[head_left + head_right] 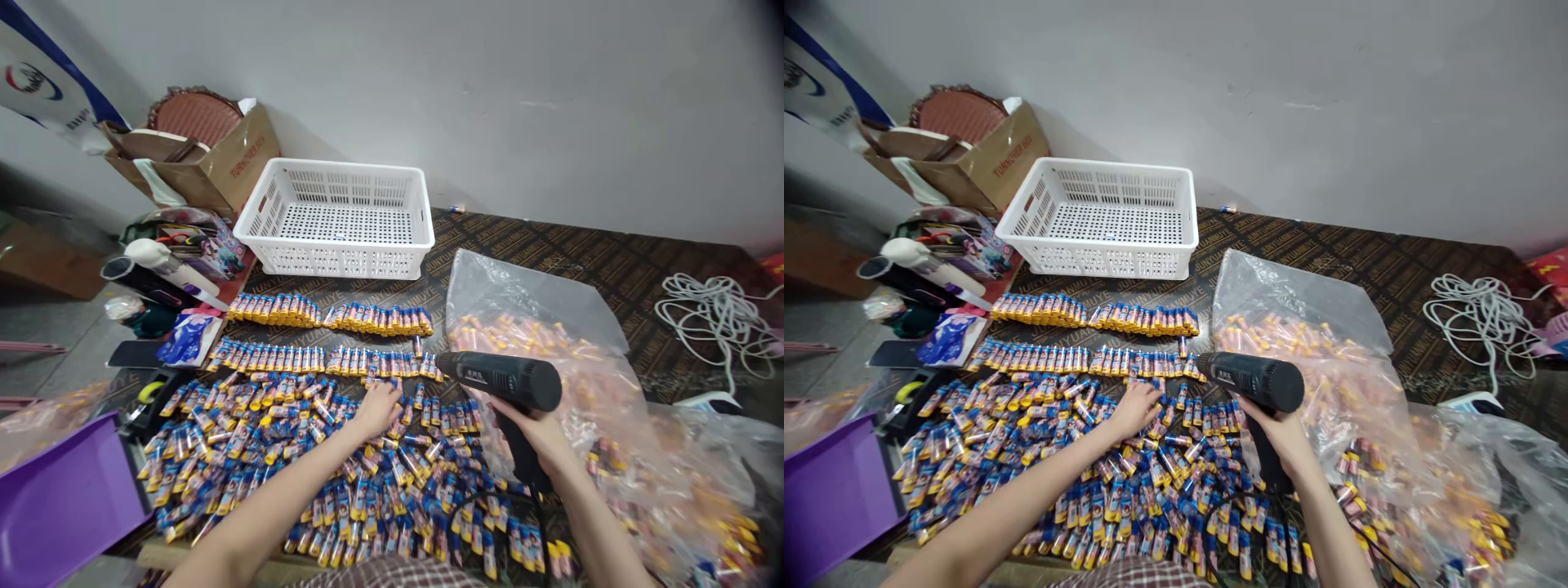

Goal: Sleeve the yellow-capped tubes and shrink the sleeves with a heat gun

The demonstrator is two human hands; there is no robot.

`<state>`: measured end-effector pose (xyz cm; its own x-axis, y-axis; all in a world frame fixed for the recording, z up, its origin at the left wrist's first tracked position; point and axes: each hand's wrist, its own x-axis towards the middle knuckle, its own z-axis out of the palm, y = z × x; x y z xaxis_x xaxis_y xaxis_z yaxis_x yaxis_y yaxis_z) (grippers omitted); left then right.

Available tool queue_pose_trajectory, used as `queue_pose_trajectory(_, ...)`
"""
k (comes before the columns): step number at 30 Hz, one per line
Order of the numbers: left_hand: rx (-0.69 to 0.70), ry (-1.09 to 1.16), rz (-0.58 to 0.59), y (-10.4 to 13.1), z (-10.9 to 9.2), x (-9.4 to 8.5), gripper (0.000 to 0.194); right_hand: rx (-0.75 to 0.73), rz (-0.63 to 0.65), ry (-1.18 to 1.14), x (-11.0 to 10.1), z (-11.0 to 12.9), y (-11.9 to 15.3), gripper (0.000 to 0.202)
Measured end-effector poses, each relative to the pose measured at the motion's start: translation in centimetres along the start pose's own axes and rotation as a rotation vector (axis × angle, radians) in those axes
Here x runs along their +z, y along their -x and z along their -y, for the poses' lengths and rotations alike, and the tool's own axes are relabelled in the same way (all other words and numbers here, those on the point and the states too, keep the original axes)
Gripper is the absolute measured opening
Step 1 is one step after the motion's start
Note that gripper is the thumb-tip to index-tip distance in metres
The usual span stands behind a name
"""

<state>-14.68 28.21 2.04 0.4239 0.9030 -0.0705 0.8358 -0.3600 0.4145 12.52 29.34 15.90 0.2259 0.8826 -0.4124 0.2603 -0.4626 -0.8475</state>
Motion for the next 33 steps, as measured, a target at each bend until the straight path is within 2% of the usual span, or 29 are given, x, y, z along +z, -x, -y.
queue_pose_trajectory(2, 0.019, 0.021, 0.011, 0.6, 0.3, -0.5, 0.021, 0.01, 0.046, -0.02, 1.0, -0.1, -0.9, 0.042)
queue_pose_trajectory(3, -0.043, 0.013, -0.017, 0.3, 0.8, -1.0, 0.02, 0.005, 0.064, -0.026, 1.6, -0.1, -1.2, 0.044)
queue_pose_trajectory(5, -0.257, -0.031, -0.115, -1.0, 2.5, -2.0, 0.022, -0.041, 0.075, -0.024, 2.7, -0.1, -1.8, 0.047)
queue_pose_trajectory(7, -0.461, -0.073, -0.185, -2.8, 4.5, -2.8, 0.034, -0.059, 0.118, -0.011, 3.8, 0.1, -1.9, 0.048)
queue_pose_trajectory(9, -0.572, -0.09, -0.164, -4.0, 6.0, -3.1, 0.049, -0.057, 0.171, 0.006, 4.7, 0.4, -1.7, 0.046)
queue_pose_trajectory(12, -0.575, -0.111, -0.099, -3.8, 6.8, -2.6, 0.052, -0.079, 0.219, 0.023, 5.8, 0.9, -1.2, 0.044)
queue_pose_trajectory(15, -0.499, -0.137, -0.117, -1.0, 5.7, -1.5, 0.037, -0.121, 0.234, 0.017, 6.5, 1.0, -1.0, 0.044)
queue_pose_trajectory(18, -0.365, -0.102, -0.126, 2.9, 3.6, -0.2, 0.023, -0.137, 0.247, 0.027, 7.0, 0.7, -1.1, 0.044)
queue_pose_trajectory(21, -0.264, -0.034, -0.157, 6.8, 1.7, 0.6, 0.026, -0.15, 0.277, 0.047, 7.7, 0.6, -1.3, 0.046)
queue_pose_trajectory(26, -0.333, 0.078, -0.281, 11.0, -0.2, 0.9, 0.026, -0.138, 0.34, 0.039, 9.6, 1.6, -1.0, 0.049)
queue_pose_trajectory(29, -0.382, 0.124, -0.337, 12.5, -1.0, 1.0, 0.024, -0.141, 0.394, 0.044, 11.0, 2.4, -0.7, 0.048)
queue_pose_trajectory(33, -0.414, 0.189, -0.344, 14.0, -2.1, 1.4, 0.028, -0.205, 0.461, 0.047, 13.1, 3.1, -0.5, 0.043)
